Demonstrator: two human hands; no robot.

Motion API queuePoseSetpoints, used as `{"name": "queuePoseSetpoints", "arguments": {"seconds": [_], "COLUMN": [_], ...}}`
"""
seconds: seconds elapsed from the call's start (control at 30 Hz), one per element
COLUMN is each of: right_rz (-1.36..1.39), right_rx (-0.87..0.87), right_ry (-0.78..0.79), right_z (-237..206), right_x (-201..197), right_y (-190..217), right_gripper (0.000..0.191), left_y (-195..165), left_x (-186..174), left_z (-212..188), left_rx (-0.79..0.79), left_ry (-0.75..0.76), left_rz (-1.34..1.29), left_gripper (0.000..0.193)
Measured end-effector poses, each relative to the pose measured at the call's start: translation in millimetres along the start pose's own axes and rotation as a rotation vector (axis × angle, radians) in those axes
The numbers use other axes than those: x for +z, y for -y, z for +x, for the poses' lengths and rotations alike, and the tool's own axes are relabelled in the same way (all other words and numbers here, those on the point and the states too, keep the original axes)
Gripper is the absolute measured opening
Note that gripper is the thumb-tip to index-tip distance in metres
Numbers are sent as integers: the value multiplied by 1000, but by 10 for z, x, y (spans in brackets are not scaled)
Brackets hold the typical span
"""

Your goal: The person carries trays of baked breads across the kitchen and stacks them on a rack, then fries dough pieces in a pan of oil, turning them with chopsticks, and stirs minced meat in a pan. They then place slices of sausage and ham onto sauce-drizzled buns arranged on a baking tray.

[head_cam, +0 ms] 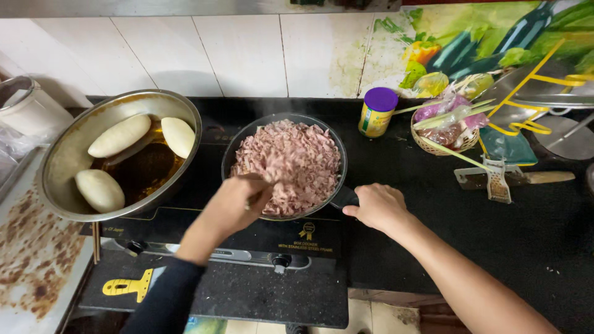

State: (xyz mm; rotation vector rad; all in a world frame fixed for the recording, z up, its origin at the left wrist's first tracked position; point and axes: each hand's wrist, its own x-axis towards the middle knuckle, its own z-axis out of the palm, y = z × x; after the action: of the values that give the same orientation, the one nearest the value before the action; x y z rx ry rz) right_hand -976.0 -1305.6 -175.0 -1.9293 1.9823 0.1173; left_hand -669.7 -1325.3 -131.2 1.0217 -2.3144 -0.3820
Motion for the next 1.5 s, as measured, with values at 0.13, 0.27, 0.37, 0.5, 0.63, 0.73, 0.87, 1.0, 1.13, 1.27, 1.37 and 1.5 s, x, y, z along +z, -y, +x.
{"name": "queuePoseSetpoints", "arguments": {"seconds": [0.13, 0.27, 0.37, 0.5, 0.63, 0.73, 0.87, 1.0, 1.13, 1.27, 1.37, 1.5], "right_rz": [-5, 2, -12, 27, 28, 39, 27, 19, 4, 13, 53, 50], "right_rx": [-17, -20, 23, -10, 4, 13, -13, -20, -21, -43, -40, -52], "right_ry": [-21, -21, 57, -34, -21, -8, -28, -29, -54, -114, -116, -118], "right_z": [-9, -21, -37, -60, -70, -71, -51, -53, -121, -169, -179, -178], "right_x": [5, 0, 4, 12, 22, 34, 36, 21, 6, -2, -10, -5], "right_y": [-16, -44, -72, -106, -108, -114, -131, -119, -83, -43, -47, -70], "right_gripper": [56, 60, 56, 60, 58, 62, 65, 64, 60, 58, 58, 58], "left_y": [-329, -600, -581, -82, 225, 45, -184, -74, 281, 562, 529, 296], "left_x": [-461, -340, 44, 228, 364, 509, 178, -218, -81, 390, 515, 29], "left_z": [5, 82, 97, 213, 405, 360, 177, 403, 813, 986, 785, 536], "left_rx": [-131, -36, 109, 16, -7, -161, 73, -78, 62, -17, 12, 67], "left_ry": [7, 113, 94, 30, -145, 67, 80, 77, -173, -241, -77, 98], "left_rz": [72, 23, -18, -5, 94, 29, -50, -14, 68, 4, 76, -117], "left_gripper": [8, 10, 7, 9, 14, 19, 10, 18, 12, 15, 22, 11]}}
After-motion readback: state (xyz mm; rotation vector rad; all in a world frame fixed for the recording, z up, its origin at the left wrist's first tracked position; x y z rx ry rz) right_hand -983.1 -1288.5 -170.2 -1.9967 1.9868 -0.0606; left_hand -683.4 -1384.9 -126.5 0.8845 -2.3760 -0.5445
